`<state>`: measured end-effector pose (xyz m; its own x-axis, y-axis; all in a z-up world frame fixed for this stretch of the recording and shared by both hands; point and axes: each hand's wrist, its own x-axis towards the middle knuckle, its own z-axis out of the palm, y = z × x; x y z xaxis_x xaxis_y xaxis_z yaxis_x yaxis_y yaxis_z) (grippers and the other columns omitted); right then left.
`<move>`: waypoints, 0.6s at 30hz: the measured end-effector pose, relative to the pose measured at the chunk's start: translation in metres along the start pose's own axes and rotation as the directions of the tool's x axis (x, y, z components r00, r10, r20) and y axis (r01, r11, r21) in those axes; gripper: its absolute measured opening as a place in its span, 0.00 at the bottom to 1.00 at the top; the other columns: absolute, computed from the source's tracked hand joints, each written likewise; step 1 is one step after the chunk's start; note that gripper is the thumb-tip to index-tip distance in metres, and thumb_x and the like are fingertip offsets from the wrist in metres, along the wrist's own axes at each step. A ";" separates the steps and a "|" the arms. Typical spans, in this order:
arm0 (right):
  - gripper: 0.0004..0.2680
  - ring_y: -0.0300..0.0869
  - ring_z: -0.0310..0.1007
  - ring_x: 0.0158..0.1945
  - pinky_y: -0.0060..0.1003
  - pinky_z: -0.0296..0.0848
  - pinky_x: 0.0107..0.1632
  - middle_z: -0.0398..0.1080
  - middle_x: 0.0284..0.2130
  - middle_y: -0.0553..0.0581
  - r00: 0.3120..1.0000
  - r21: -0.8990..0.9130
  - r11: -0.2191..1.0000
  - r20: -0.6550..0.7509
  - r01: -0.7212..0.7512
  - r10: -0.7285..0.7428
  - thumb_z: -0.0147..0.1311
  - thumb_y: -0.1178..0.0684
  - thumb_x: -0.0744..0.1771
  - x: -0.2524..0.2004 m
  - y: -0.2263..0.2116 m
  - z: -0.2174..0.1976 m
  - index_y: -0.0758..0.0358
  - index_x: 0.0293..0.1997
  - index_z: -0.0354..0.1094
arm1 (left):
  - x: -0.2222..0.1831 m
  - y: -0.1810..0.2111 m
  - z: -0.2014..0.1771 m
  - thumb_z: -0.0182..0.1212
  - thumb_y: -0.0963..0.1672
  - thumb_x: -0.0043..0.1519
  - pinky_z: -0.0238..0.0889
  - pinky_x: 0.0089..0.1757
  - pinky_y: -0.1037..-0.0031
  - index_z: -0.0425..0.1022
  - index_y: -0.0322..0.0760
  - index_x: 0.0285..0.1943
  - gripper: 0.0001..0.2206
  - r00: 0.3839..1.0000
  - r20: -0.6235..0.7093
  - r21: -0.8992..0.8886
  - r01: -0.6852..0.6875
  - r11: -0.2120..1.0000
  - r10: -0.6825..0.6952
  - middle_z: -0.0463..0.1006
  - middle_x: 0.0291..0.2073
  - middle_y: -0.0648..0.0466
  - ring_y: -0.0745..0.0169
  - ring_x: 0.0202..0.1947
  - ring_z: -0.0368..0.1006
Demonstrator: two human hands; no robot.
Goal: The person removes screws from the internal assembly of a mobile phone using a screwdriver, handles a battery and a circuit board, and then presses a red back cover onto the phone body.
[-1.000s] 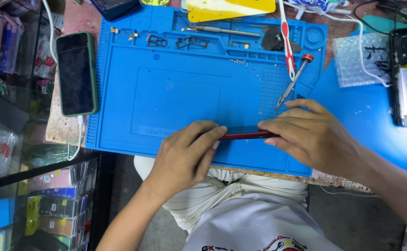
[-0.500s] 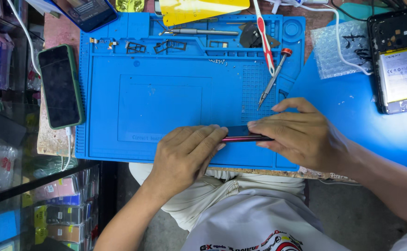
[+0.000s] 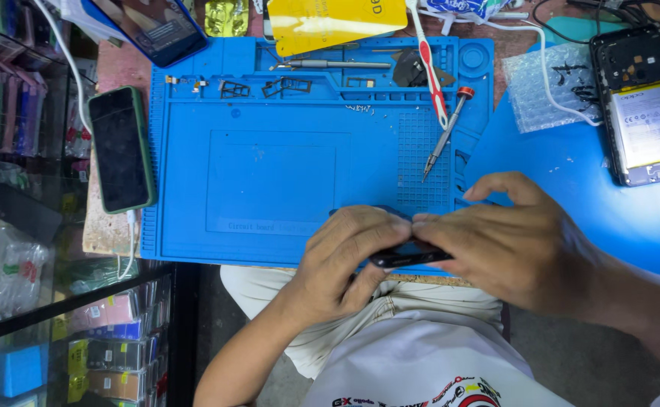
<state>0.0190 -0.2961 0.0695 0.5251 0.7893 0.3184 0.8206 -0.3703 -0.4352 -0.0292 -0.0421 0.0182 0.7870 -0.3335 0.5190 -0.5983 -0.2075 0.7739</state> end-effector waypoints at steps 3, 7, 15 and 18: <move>0.17 0.40 0.80 0.45 0.47 0.70 0.50 0.79 0.43 0.58 0.999 -0.040 0.999 -0.010 0.035 -0.035 0.68 0.50 0.60 0.008 -0.008 0.000 0.68 0.49 0.73 | -0.001 -0.007 0.007 0.58 0.41 0.70 0.74 0.52 0.64 0.71 0.32 0.54 0.08 0.993 -0.102 -0.035 -0.069 0.997 0.065 0.79 0.50 0.45 0.45 0.53 0.80; 0.18 0.42 0.80 0.47 0.47 0.70 0.51 0.80 0.45 0.58 0.996 0.000 0.998 -0.061 0.069 -0.069 0.67 0.51 0.60 0.016 -0.007 0.007 0.69 0.52 0.72 | -0.015 -0.019 0.011 0.58 0.41 0.71 0.74 0.52 0.63 0.70 0.33 0.55 0.08 0.984 -0.159 -0.058 -0.092 0.994 0.082 0.78 0.49 0.43 0.44 0.53 0.79; 0.17 0.37 0.80 0.40 0.37 0.75 0.45 0.80 0.39 0.51 0.952 0.202 0.934 0.144 -0.294 0.269 0.61 0.51 0.66 0.020 0.009 0.040 0.59 0.62 0.72 | -0.032 -0.013 0.041 0.53 0.39 0.75 0.59 0.67 0.54 0.57 0.40 0.69 0.15 0.846 -0.468 -0.370 0.074 0.926 -0.255 0.72 0.53 0.43 0.56 0.53 0.72; 0.16 0.40 0.77 0.39 0.40 0.69 0.42 0.79 0.41 0.54 0.997 -0.029 1.000 0.079 0.006 -0.004 0.61 0.52 0.65 0.023 0.012 0.027 0.65 0.57 0.71 | -0.033 -0.006 0.018 0.60 0.38 0.70 0.68 0.60 0.63 0.59 0.40 0.68 0.20 0.893 -0.408 -0.163 0.134 0.977 -0.190 0.74 0.55 0.45 0.55 0.55 0.74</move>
<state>0.0347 -0.2687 0.0490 0.5026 0.8267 0.2529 0.8300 -0.3795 -0.4088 -0.0543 -0.0459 -0.0101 0.8779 0.1174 0.4642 -0.4550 -0.0973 0.8852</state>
